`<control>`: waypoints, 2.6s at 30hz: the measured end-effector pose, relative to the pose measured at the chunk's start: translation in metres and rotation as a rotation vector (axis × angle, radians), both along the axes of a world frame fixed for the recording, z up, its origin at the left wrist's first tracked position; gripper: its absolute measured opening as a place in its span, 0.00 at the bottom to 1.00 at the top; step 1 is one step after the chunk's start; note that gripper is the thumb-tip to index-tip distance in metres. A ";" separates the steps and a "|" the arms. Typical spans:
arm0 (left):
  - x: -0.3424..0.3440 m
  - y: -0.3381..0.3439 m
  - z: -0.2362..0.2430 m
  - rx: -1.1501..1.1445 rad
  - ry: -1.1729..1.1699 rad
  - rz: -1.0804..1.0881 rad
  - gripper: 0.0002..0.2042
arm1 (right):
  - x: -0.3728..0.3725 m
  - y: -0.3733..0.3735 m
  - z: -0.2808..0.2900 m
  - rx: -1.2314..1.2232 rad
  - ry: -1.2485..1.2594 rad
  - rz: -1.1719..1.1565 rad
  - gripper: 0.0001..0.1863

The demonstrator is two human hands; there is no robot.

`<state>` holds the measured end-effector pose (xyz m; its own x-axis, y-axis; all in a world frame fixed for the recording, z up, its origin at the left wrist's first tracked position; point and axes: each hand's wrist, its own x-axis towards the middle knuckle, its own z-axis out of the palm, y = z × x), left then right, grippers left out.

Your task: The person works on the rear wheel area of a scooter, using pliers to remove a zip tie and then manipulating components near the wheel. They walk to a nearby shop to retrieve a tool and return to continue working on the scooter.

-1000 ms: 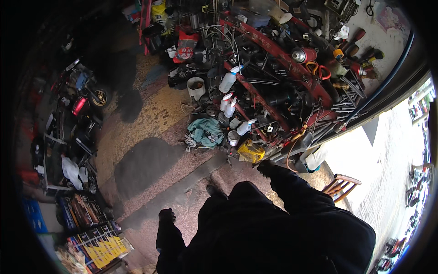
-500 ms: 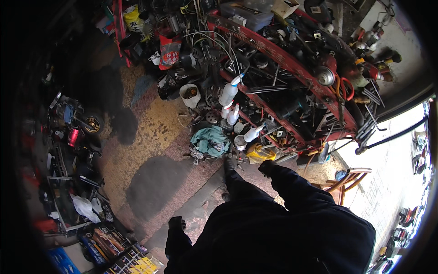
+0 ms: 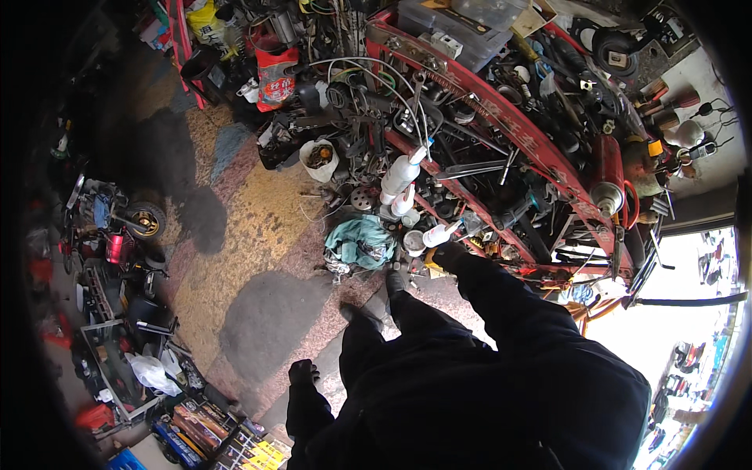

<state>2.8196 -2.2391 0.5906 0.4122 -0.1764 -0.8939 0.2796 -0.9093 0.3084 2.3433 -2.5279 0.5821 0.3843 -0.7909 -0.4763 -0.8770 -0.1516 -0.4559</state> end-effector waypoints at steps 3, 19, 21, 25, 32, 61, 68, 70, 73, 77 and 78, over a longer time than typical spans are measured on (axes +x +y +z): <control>0.016 -0.003 -0.011 0.035 0.006 -0.024 0.07 | 0.002 -0.001 0.004 -0.051 0.017 0.002 0.11; 0.057 -0.053 -0.011 0.013 -0.017 -0.164 0.10 | 0.004 -0.035 0.021 -0.417 0.282 0.259 0.02; 0.053 -0.050 -0.011 0.044 -0.011 -0.205 0.10 | 0.004 -0.044 0.023 -0.388 0.213 0.187 0.03; 0.049 -0.046 -0.012 0.056 -0.021 -0.178 0.11 | 0.007 -0.060 0.032 -0.312 0.275 0.250 0.09; 0.035 -0.044 -0.003 0.032 -0.044 -0.146 0.08 | 0.004 -0.121 0.056 -0.685 0.447 0.118 0.07; -0.026 -0.024 0.007 0.136 -0.059 -0.111 0.08 | -0.084 -0.333 0.043 -0.985 0.187 -0.577 0.14; -0.029 -0.028 0.007 0.147 -0.077 -0.123 0.06 | -0.083 -0.335 0.043 -0.899 0.231 -0.566 0.14; -0.030 -0.027 0.007 0.149 -0.081 -0.124 0.06 | -0.084 -0.335 0.043 -0.884 0.238 -0.559 0.13; -0.031 -0.027 0.007 0.147 -0.086 -0.130 0.06 | -0.085 -0.334 0.043 -0.863 0.249 -0.555 0.13; -0.034 -0.030 0.009 0.155 -0.091 -0.149 0.06 | -0.086 -0.333 0.044 -0.846 0.259 -0.547 0.13; -0.035 -0.031 0.010 0.159 -0.090 -0.156 0.06 | -0.086 -0.333 0.044 -0.842 0.262 -0.545 0.13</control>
<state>2.7850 -2.2705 0.6001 0.4700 -0.1040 -0.8765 0.1103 -0.9783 0.1752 2.2572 -2.8605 0.6259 -0.1617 -0.9420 0.2942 -0.9785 0.1144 -0.1715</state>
